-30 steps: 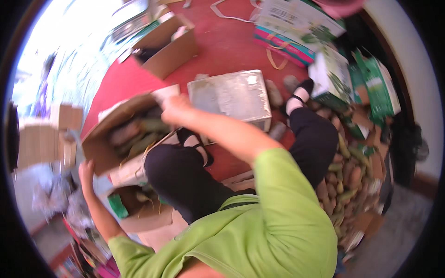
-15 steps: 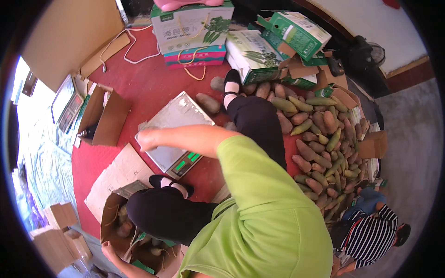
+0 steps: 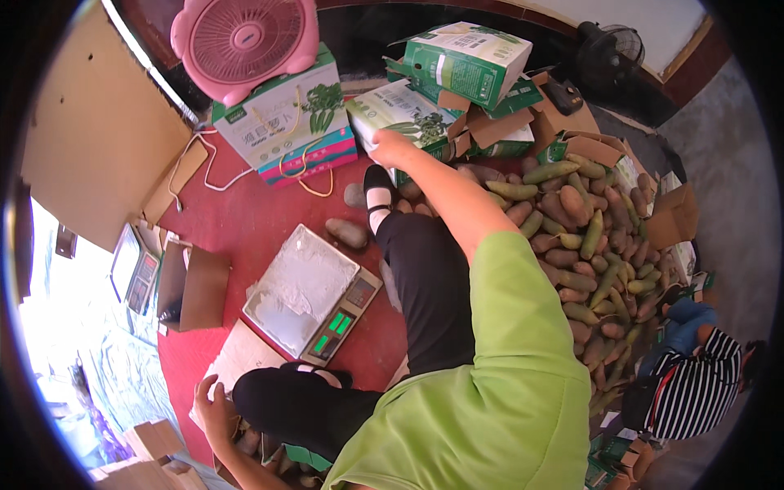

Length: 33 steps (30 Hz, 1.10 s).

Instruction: Packing and weighing root vegetables into cardboard boxes and paper bags.

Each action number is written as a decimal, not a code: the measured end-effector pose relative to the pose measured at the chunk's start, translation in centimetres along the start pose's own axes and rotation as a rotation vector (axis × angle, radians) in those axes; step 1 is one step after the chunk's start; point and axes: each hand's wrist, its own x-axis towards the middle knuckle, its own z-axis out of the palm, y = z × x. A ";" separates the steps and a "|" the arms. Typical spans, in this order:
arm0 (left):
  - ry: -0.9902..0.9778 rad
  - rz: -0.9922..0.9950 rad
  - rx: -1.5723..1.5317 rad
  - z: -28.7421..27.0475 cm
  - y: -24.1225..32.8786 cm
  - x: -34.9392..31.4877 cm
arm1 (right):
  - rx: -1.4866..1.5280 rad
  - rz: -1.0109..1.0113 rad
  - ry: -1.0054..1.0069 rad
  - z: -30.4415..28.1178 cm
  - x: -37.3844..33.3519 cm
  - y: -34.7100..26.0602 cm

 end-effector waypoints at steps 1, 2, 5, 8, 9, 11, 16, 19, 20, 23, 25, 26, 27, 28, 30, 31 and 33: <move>-0.023 0.036 -0.058 0.0 3.1 0.5 | 0.010 -0.004 0.008 -1.1 0.0 1.1; -0.031 0.071 -0.100 0.4 5.7 0.8 | 0.049 0.049 0.048 -2.0 0.0 2.0; -0.126 0.271 -0.026 3.0 10.7 1.7 | 0.095 0.139 0.130 -4.3 1.0 4.9; -0.128 0.336 0.131 6.5 11.5 2.6 | 0.073 0.146 0.187 -5.1 3.8 7.5; -0.155 0.386 0.280 6.9 11.6 2.7 | 0.050 0.137 0.218 -5.3 4.9 8.2; -0.126 0.378 0.310 7.1 11.8 2.9 | 0.053 0.104 0.261 -5.7 7.0 8.9; -0.136 0.278 0.302 7.7 12.1 4.3 | -0.045 0.056 0.435 -6.8 12.6 9.2; -0.144 0.261 0.343 7.8 11.5 4.7 | -0.027 0.089 0.415 -6.8 14.2 7.1; -0.151 0.252 0.353 7.9 11.7 4.9 | 0.031 0.133 0.365 -7.5 14.1 6.6; -0.167 0.231 0.369 8.1 12.4 5.3 | 0.006 0.180 0.439 -7.6 17.4 8.0; -0.157 0.243 0.360 8.0 13.1 5.1 | 0.025 0.187 0.439 -8.0 18.6 8.6; -0.150 0.247 0.355 8.0 13.2 5.0 | 0.045 0.193 0.432 -8.1 19.0 8.6; -0.161 0.243 0.357 8.3 13.2 5.3 | 0.043 0.200 0.424 -8.0 18.2 7.9; -0.177 0.233 0.365 8.6 13.1 5.5 | 0.269 0.234 0.348 -8.1 17.2 7.2; -0.179 0.233 0.368 8.5 13.3 5.3 | 0.499 0.256 0.282 -9.0 15.9 6.2; -0.160 0.240 0.369 8.5 13.4 5.2 | 0.668 0.253 0.262 -9.0 16.0 6.5; -0.142 0.257 0.363 8.4 13.1 5.2 | 0.833 0.250 0.252 -9.5 15.1 6.8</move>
